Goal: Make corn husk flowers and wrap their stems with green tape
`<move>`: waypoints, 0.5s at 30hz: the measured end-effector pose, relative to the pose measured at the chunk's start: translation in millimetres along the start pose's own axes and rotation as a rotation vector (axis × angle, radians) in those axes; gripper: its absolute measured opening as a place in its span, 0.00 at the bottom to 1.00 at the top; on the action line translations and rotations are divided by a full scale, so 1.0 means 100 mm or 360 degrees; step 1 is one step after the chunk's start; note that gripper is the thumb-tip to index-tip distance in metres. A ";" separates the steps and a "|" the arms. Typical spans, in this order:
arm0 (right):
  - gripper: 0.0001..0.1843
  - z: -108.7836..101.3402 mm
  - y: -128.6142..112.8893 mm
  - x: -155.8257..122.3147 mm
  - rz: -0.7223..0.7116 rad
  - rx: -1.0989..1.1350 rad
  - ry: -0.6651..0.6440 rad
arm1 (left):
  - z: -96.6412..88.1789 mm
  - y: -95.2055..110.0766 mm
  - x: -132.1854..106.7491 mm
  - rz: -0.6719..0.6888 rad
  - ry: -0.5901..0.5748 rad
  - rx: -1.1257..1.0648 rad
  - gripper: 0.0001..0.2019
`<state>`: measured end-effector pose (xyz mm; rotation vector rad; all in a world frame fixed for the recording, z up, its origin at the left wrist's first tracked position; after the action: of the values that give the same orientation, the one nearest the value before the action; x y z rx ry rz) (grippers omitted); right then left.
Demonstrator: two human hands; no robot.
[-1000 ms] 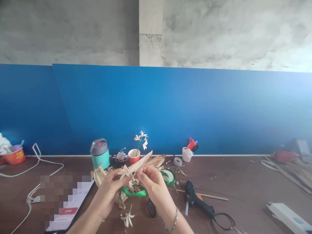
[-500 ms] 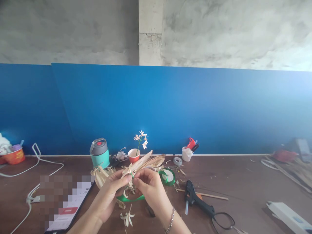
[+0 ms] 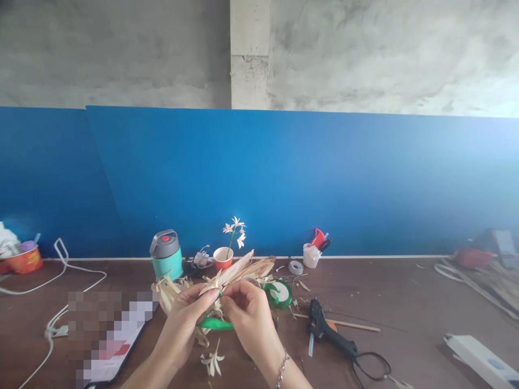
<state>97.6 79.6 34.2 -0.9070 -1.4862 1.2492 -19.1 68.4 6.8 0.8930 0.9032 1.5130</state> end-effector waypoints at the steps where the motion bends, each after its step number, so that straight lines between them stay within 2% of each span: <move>1: 0.09 0.00 0.00 0.00 -0.0001 0.0004 0.0005 | 0.00 -0.01 0.00 0.0010 -0.0012 -0.0006 0.09; 9: 0.11 0.00 0.06 0.02 0.0065 0.0094 -0.0033 | 0.01 0.02 0.00 0.0037 0.0033 -0.0034 0.08; 15: 0.16 -0.03 0.09 0.03 0.0096 0.0033 0.0012 | 0.02 0.02 -0.02 0.0010 0.0099 -0.0048 0.08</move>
<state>99.2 85.4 26.2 -0.9483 -1.4467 1.3012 -17.7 66.1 8.8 0.8316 0.9204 1.5634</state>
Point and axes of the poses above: each hand's wrist, its own x-axis towards the middle knuckle, its own z-axis out of the palm, y = z × x, the point moved 8 cm from there along x, towards the middle knuckle, and after that the axes turned 4 degrees about -x, right-handed, at the moved point
